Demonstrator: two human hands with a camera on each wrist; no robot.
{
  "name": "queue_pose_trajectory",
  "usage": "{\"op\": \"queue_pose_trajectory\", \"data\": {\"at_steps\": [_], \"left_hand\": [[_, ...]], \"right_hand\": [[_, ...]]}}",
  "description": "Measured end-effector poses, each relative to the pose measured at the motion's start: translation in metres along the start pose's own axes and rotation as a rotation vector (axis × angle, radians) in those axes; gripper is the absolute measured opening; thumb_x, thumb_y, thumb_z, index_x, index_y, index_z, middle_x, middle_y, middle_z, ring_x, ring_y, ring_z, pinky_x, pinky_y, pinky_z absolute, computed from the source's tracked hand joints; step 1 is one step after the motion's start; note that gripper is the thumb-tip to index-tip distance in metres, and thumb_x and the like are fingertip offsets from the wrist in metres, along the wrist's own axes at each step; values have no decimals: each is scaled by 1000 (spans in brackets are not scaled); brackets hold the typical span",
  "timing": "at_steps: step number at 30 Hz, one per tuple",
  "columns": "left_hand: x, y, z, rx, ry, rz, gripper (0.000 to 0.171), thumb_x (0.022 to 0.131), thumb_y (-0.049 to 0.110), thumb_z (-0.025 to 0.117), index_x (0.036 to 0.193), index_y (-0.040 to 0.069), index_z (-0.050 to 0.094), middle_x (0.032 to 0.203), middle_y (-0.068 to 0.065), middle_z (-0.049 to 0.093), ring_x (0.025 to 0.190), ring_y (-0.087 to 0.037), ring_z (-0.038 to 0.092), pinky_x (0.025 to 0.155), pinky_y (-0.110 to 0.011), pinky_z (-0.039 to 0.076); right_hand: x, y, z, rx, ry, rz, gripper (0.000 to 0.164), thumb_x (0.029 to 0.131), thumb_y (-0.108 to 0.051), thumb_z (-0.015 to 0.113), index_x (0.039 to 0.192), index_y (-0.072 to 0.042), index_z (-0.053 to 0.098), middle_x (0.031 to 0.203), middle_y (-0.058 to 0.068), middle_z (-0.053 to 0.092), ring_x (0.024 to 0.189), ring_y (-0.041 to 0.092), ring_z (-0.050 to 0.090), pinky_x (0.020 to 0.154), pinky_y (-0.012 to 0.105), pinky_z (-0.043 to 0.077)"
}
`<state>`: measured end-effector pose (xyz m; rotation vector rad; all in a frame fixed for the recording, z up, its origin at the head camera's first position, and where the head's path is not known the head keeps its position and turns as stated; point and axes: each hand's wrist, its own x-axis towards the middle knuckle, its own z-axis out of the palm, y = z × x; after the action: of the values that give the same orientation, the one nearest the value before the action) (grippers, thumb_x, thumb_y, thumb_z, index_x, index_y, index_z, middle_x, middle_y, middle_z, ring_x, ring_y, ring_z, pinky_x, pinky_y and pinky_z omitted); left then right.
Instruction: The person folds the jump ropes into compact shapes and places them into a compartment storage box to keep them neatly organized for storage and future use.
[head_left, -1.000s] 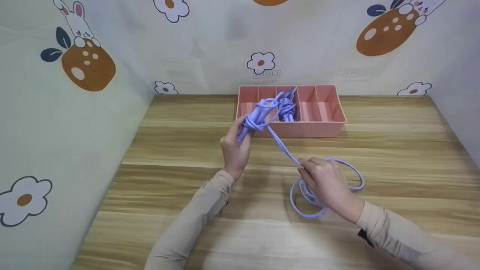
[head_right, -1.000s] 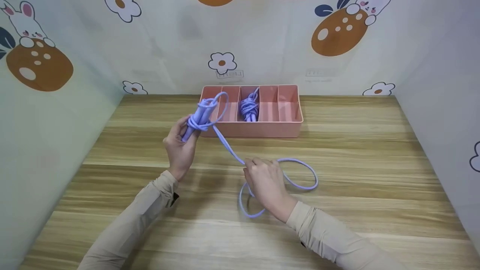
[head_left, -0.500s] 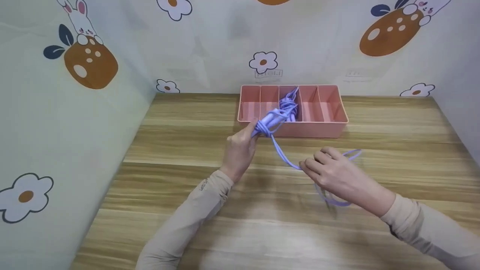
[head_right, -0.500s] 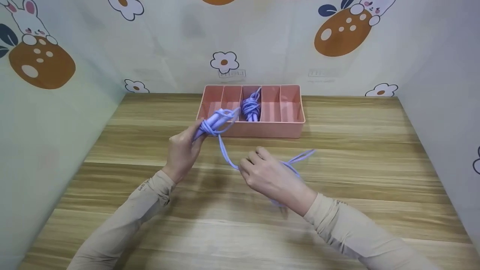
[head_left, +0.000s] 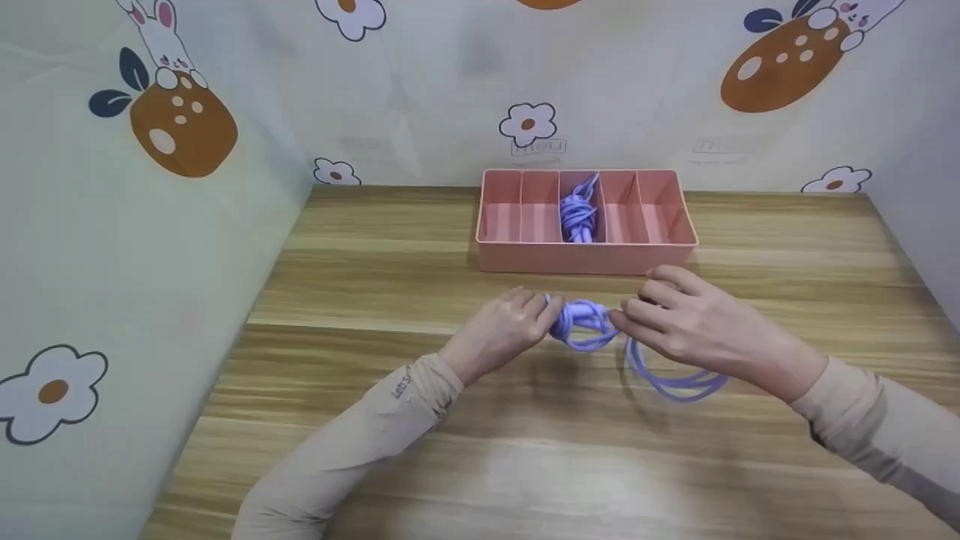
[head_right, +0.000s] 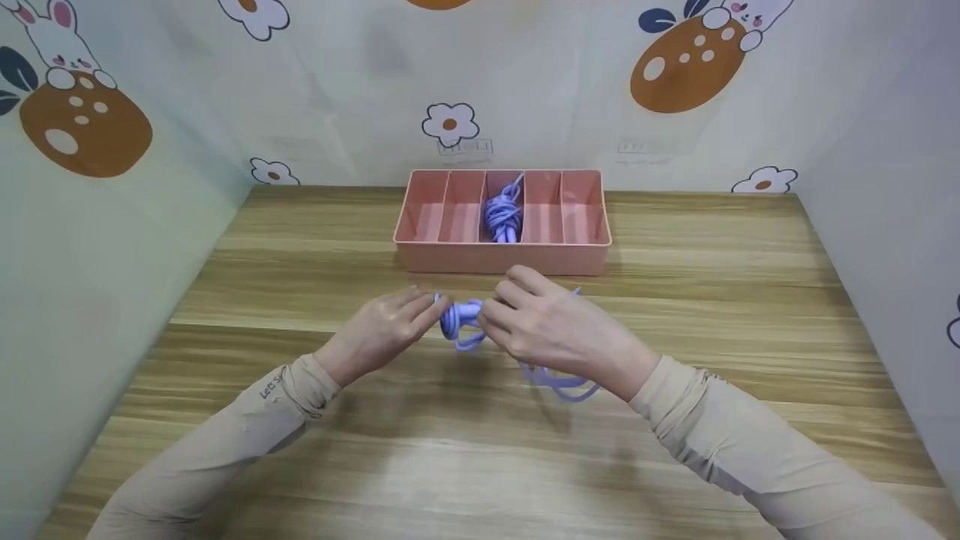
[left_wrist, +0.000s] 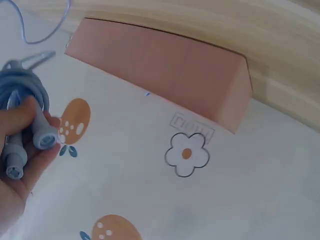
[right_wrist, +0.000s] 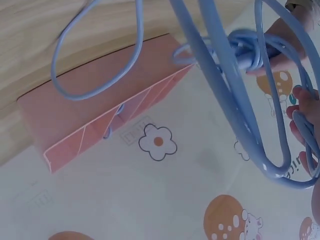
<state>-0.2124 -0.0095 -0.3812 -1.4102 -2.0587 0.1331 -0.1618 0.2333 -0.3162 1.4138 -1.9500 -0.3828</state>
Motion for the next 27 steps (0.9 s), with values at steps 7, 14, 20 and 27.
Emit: {"op": "queue_pose_trajectory", "data": {"at_steps": [7,14,20,27], "left_hand": [[-1,11,-13,-46,34,195,22,86,4,54,106,10,62,88,0,66,77,-12,62,66,-19,54],[-2,23,-21,-193,208,300,23,88,4,53,109,7,62,95,-2,67,89,-13,63,88,-21,49],[0,27,-20,-436,424,237,23,85,7,60,108,4,64,96,-6,69,91,-15,65,92,-20,45],[2,30,-15,-611,581,99,23,79,5,67,101,-2,64,95,-12,68,88,-18,66,89,-21,47]], "right_hand": [[-2,7,5,20,73,3,35,97,2,31,94,-5,65,80,7,56,71,23,49,71,33,46],[-2,10,10,97,124,55,34,97,-1,32,97,-6,66,81,6,58,71,22,50,71,34,46],[-1,10,20,229,203,161,34,98,-9,34,102,-8,67,81,6,63,71,23,54,68,36,47],[1,1,37,266,255,212,30,95,-3,38,106,-7,66,82,4,65,69,21,55,64,33,44]]}}
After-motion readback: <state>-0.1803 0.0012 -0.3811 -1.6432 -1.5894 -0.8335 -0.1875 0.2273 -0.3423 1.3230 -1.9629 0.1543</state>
